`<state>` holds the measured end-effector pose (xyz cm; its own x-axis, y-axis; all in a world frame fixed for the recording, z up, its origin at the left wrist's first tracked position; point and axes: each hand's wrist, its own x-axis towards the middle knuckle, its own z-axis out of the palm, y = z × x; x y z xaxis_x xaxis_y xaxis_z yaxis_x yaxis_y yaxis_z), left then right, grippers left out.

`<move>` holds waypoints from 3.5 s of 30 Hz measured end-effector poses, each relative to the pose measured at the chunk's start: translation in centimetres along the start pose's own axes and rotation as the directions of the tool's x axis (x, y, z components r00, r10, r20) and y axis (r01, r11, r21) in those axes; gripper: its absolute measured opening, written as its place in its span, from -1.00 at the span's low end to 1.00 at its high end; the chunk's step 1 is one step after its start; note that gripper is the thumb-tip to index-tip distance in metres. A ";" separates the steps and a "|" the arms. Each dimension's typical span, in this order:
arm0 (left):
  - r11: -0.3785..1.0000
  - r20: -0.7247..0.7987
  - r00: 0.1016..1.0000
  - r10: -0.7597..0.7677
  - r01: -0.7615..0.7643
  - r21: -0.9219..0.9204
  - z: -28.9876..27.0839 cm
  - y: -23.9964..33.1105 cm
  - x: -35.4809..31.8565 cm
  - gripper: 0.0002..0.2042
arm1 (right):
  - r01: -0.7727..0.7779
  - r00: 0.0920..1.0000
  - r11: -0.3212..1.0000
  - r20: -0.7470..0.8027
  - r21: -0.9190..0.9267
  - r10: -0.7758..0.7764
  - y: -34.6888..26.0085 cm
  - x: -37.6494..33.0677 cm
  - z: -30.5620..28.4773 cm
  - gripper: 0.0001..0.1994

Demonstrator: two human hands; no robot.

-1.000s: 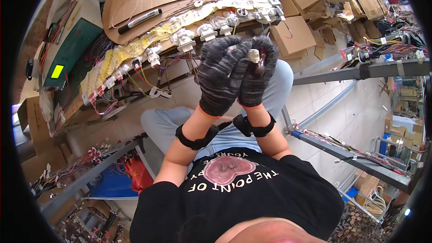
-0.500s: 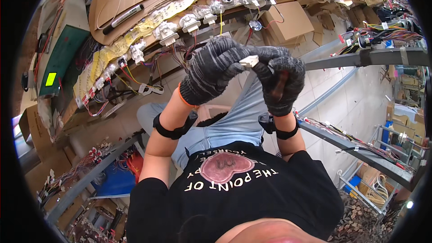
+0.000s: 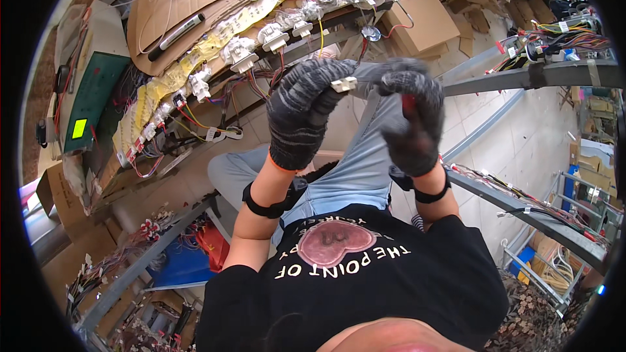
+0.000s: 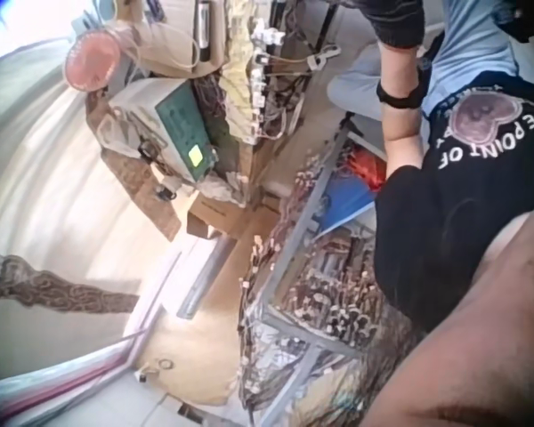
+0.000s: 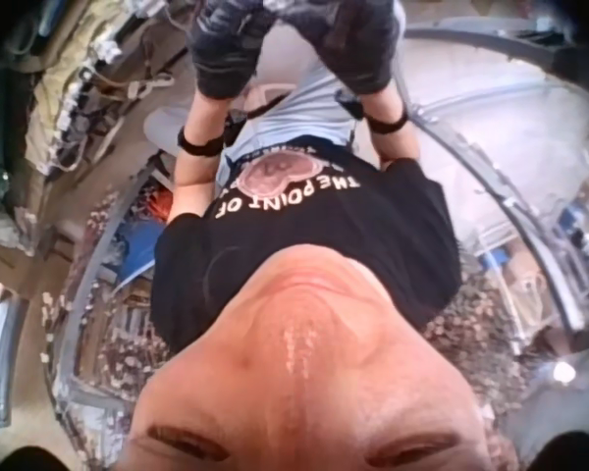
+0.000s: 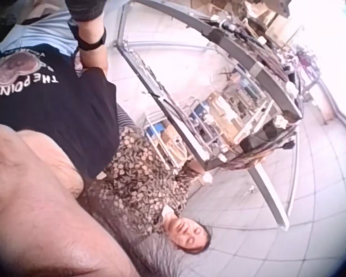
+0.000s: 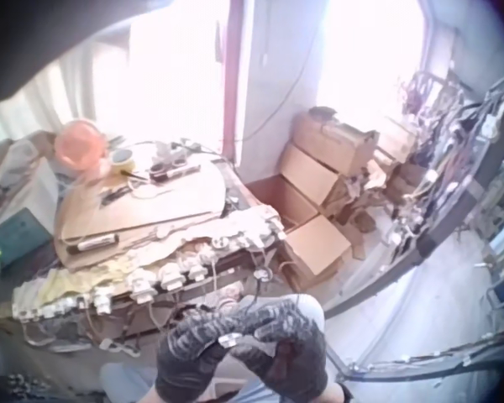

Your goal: Connecting and securing wires to an electrical assembly board using hand tools.

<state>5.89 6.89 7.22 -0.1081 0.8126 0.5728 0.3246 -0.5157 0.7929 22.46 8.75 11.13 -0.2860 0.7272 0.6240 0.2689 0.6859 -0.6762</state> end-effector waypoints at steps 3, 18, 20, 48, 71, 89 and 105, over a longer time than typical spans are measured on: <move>0.990 -0.051 0.999 -0.014 0.007 -0.139 0.1 -0.6 0.2 -0.87 | 0.036 0.998 0.999 -0.046 -0.039 -0.038 -1.2 0.3 -2.5 -0.69; 0.970 -0.077 0.995 -0.065 0.044 -0.239 0.8 -0.1 0.8 -0.88 | 0.170 0.985 0.976 -0.003 -0.138 -0.172 -4.8 2.4 -2.9 -0.84; 0.975 -0.077 0.996 -0.035 0.017 -0.223 0.8 -0.2 0.8 -0.89 | 0.148 0.984 0.988 -0.094 -0.047 -0.152 -4.0 2.0 -2.7 -0.81; 0.941 -0.086 0.994 -0.071 0.038 -0.338 0.8 -0.5 1.4 -0.88 | 0.141 0.982 0.960 0.155 -0.242 -0.105 -5.3 1.4 -4.7 -0.68; 0.987 -0.070 0.998 0.004 -0.015 -0.160 0.1 0.3 1.8 -0.88 | 0.241 0.939 0.968 0.268 -0.065 -0.215 -4.3 1.5 -3.6 -0.70; 0.977 -0.025 0.993 0.112 -0.115 -0.182 -0.1 0.6 2.1 -0.89 | 0.213 0.933 0.963 0.327 -0.167 -0.149 -5.5 2.7 -4.4 -0.72; 0.962 0.116 0.956 0.271 -0.266 -0.055 -0.9 0.1 2.2 -0.85 | 0.139 0.964 0.987 0.240 -0.081 -0.116 -6.4 2.7 -4.8 -0.77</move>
<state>4.84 8.37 8.79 0.0937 0.6683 0.7380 0.2892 -0.7276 0.6221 24.33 6.46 19.01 -0.5278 0.6149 0.5859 0.3004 0.7804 -0.5484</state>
